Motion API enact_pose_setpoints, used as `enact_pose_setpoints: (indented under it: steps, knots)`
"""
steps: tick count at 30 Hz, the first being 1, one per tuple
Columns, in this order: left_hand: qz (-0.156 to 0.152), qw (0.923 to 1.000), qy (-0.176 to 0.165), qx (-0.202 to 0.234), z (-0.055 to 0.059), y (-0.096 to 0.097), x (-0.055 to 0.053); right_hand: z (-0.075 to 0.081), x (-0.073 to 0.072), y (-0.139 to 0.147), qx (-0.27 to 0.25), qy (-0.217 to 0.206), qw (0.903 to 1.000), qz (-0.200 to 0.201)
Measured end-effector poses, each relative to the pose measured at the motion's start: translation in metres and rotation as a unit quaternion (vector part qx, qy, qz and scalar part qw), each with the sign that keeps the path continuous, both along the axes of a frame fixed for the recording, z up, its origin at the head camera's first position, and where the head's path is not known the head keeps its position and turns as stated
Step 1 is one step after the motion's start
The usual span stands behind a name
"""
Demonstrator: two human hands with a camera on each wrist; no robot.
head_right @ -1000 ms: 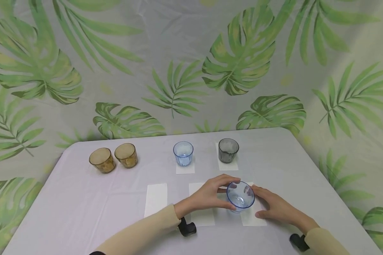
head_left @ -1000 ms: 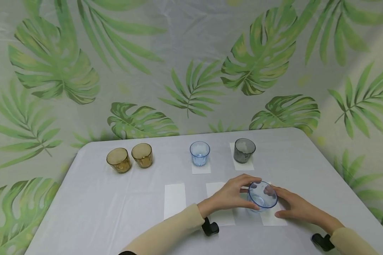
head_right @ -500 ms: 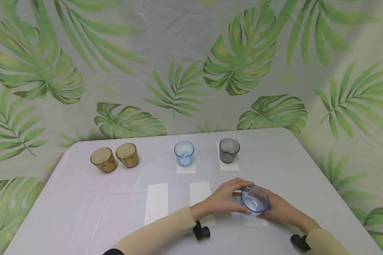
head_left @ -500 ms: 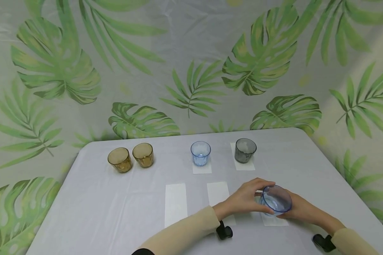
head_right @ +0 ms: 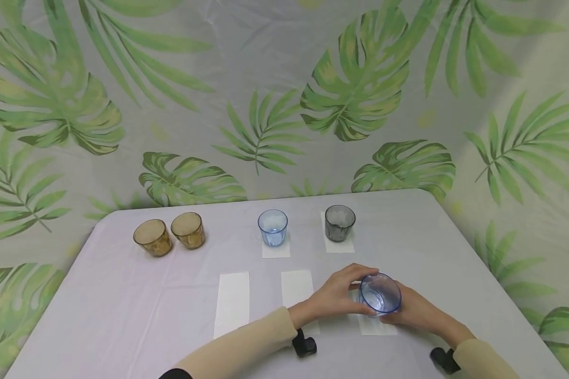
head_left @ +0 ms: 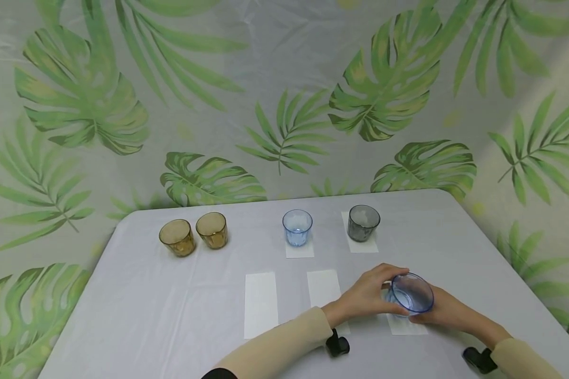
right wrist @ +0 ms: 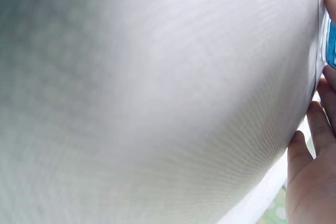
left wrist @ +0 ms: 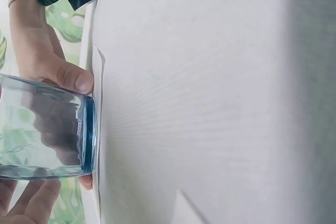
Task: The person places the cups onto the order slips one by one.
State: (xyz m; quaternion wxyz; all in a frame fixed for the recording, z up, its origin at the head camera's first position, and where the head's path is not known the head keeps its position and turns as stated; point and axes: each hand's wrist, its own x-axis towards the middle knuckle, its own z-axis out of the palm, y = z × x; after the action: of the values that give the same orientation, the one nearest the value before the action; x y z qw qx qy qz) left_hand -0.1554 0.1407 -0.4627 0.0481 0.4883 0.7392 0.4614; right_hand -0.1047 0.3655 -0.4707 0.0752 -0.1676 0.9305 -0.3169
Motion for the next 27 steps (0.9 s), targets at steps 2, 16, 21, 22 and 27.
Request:
enact_pose_setpoints:
  steps: [2, 16, 21, 22, 27]
  knots:
    - [0.002, 1.0000, 0.005, -0.005, -0.0007, -0.0003, -0.0003, -0.0006, -0.0004, -0.0004, 0.001, 0.000, 1.0000, 0.001]
    - [0.018, 0.9986, 0.022, -0.045, -0.0038, -0.0020, -0.0043, 0.0018, -0.0027, 0.0007, -0.006, -0.014, 0.9998, 0.011]
    - [0.027, 0.9953, 0.044, -0.082, -0.0006, -0.0016, -0.0055, 0.0028, -0.0038, 0.0013, -0.006, -0.011, 0.9999, 0.012]
    - [0.029, 0.9946, 0.046, -0.089, 0.0001, -0.0014, -0.0056, 0.0029, -0.0040, 0.0012, -0.002, -0.008, 0.9999, 0.010]
    - [0.035, 0.9925, 0.047, -0.107, 0.0027, -0.0014, -0.0038, 0.0041, -0.0042, -0.0002, 0.013, 0.003, 0.9999, 0.008]
